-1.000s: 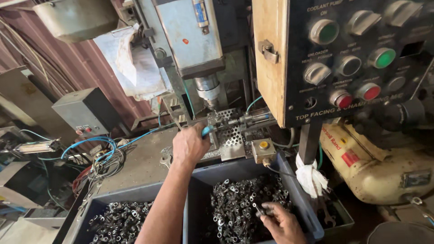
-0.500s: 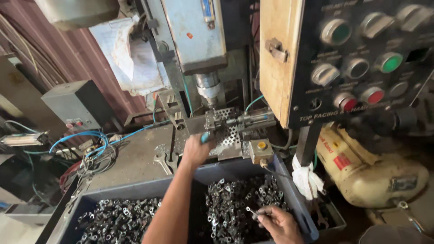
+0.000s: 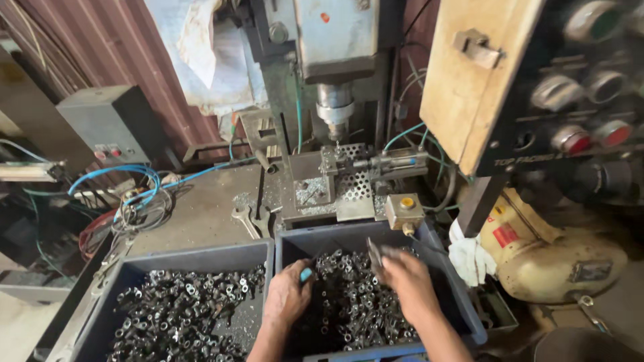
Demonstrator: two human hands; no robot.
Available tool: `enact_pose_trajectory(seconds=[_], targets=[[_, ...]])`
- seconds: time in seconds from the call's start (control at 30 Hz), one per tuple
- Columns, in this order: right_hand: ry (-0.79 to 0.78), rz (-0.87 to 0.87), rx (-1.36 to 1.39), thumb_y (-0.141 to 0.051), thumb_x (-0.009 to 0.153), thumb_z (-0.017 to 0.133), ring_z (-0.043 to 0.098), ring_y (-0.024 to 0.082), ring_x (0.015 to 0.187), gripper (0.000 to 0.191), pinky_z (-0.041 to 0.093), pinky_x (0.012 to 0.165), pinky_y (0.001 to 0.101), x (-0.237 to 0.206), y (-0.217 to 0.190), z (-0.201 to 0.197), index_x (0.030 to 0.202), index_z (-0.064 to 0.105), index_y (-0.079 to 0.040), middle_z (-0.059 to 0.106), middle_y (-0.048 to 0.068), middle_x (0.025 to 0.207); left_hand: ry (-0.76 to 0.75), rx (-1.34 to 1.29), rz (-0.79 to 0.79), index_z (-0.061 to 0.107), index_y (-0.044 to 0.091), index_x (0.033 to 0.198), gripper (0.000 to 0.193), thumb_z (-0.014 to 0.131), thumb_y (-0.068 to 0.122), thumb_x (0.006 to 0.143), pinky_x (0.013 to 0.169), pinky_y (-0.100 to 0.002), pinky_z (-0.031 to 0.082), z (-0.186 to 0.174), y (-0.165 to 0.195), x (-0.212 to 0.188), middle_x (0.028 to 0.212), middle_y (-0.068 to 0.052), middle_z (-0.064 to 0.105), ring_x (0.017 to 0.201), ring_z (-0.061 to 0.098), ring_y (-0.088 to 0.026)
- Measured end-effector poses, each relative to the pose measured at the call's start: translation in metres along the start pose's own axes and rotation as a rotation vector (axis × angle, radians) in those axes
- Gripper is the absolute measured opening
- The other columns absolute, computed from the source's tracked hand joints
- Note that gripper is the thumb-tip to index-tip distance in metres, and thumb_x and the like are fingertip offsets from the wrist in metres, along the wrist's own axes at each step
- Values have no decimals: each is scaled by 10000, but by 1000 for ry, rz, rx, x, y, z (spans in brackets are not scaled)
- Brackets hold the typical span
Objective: The person repeatedly picks small metal parts from a bin, places them into a drill press fixture, and presses a button to operate the machine. The person then removes the processed parts and returns them to the bin. This cycle is repeated continuously throughout the clip.
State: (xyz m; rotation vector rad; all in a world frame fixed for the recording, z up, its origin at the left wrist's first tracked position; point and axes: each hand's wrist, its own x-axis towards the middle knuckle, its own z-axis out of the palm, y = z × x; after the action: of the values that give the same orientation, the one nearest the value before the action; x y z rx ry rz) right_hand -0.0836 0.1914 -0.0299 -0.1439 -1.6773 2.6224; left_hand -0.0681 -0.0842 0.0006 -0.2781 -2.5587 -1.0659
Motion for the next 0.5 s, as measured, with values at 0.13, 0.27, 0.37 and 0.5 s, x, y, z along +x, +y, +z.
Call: enact_pose_trajectory(seconds=[0.13,0.27,0.37,0.5], targets=[[32,-107,31,-69,944,645,751,209,864,148,593,725,331,81,-12,52,1076,641,-2,758,126,1003,39,-6,-24,714,94,1097,254,690,163,854,787,-474,560,-2,-1,4,1000,-200,747,930,702,-415],[93,-123,122,-98,957,679,747,225,865,158,569,701,312,162,-6,81,1073,587,-46,717,113,1005,31,-21,-31,701,83,1101,259,691,154,853,800,-480,555,-4,-3,5,1004,-204,740,940,694,-421],[38,-160,194,-105,950,657,746,224,878,153,591,690,311,201,0,88,1081,595,-55,720,101,1003,46,-65,-14,706,86,1097,255,684,132,847,806,-475,558,-7,-2,7,1011,-200,743,949,695,-420],[173,-166,202,-79,930,689,721,257,854,171,572,650,320,227,-1,93,1077,606,-54,684,86,998,15,-74,-58,713,104,1104,249,674,130,859,806,-468,558,-12,3,11,1002,-188,746,952,696,-414]])
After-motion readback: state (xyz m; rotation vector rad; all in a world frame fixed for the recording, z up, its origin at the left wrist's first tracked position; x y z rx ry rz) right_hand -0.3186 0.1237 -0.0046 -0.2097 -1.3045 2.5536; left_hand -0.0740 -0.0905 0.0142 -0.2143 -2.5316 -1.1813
